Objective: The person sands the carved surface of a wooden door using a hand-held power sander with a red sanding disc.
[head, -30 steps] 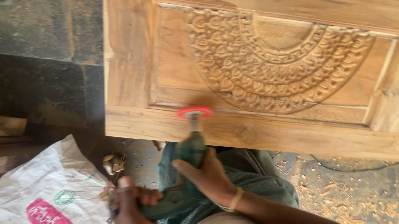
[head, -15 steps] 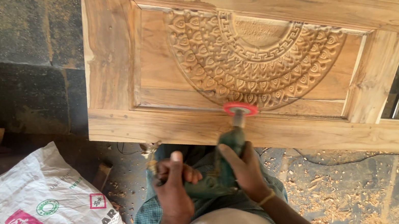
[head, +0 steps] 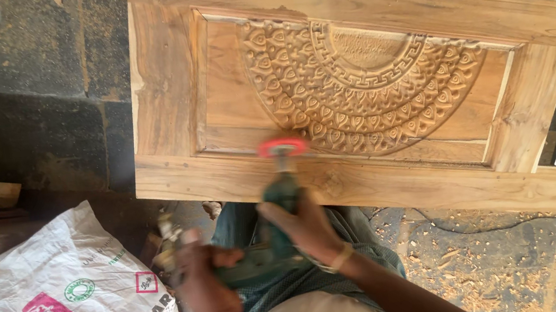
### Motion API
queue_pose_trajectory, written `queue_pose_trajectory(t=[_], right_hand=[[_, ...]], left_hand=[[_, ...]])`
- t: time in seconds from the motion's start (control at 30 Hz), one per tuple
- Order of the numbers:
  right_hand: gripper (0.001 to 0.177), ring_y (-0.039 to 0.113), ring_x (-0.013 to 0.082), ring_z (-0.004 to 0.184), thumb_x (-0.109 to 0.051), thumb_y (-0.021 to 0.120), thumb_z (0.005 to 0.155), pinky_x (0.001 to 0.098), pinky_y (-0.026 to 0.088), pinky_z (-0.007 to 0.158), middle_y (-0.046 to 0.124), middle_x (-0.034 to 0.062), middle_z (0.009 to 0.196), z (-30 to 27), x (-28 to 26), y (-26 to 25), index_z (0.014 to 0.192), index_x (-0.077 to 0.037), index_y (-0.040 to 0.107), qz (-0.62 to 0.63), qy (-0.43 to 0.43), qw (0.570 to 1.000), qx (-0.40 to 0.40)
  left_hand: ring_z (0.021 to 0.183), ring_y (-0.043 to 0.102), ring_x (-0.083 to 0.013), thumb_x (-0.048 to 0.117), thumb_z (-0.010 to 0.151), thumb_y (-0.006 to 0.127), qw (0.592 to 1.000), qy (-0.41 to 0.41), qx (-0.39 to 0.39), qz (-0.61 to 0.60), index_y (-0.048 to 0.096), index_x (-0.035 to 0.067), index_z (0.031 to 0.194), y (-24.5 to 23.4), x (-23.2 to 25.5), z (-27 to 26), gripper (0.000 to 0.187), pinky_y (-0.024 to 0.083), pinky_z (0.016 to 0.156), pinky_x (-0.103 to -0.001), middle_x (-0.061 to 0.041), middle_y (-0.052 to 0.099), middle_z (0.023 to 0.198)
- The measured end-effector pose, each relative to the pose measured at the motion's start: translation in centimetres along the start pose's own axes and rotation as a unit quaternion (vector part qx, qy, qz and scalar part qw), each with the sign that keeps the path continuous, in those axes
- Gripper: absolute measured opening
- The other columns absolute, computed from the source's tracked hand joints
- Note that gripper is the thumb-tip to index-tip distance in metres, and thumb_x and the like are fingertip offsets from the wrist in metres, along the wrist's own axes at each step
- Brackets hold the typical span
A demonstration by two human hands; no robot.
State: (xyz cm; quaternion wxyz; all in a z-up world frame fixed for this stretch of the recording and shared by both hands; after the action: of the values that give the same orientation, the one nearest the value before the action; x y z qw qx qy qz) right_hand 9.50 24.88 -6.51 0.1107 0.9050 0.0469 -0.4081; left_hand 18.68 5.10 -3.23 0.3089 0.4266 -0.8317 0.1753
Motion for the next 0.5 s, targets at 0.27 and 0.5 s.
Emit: queue_pose_trajectory(t=[0.27, 0.5], right_hand=[[0.033, 0.068, 0.0131, 0.063, -0.033, 0.073, 0.087, 0.029, 0.057, 0.055, 0.071, 0.0038, 0.077, -1.8, 2.3, -3.9, 0.103, -0.008, 0.058, -0.055, 0.07, 0.985, 0.148], [0.047, 0.068, 0.0117, 0.079, -0.033, 0.084, 0.088, 0.0296, 0.057, 0.066, 0.066, 0.0049, 0.082, 4.8, 0.8, 6.2, 0.096, 0.001, 0.052, -0.139, 0.022, 0.99, -0.001]], left_hand=[[0.051, 0.051, -0.0205, 0.015, 0.094, 0.067, 0.994, -0.079, -0.064, -0.037, 0.052, 0.01, 0.078, 3.2, -3.3, 1.6, 0.022, 0.05, 0.055, -0.041, -0.007, 0.052, 0.058], [0.062, 0.054, -0.0164, 0.027, 0.114, 0.069, 0.987, 0.099, -0.024, -0.127, 0.044, 0.014, 0.084, -3.6, 5.6, 2.6, 0.041, 0.053, 0.065, -0.042, -0.002, 0.053, 0.07]])
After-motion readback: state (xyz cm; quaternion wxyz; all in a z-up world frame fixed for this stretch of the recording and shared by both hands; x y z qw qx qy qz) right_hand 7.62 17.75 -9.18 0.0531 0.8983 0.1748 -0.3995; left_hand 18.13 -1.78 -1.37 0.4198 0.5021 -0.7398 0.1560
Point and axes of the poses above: each hand's wrist, its own z-axis towards the middle knuckle, its own y-axis out of the palm, x = y × z, the point moved 9 cm from there along z, towards the middle knuckle
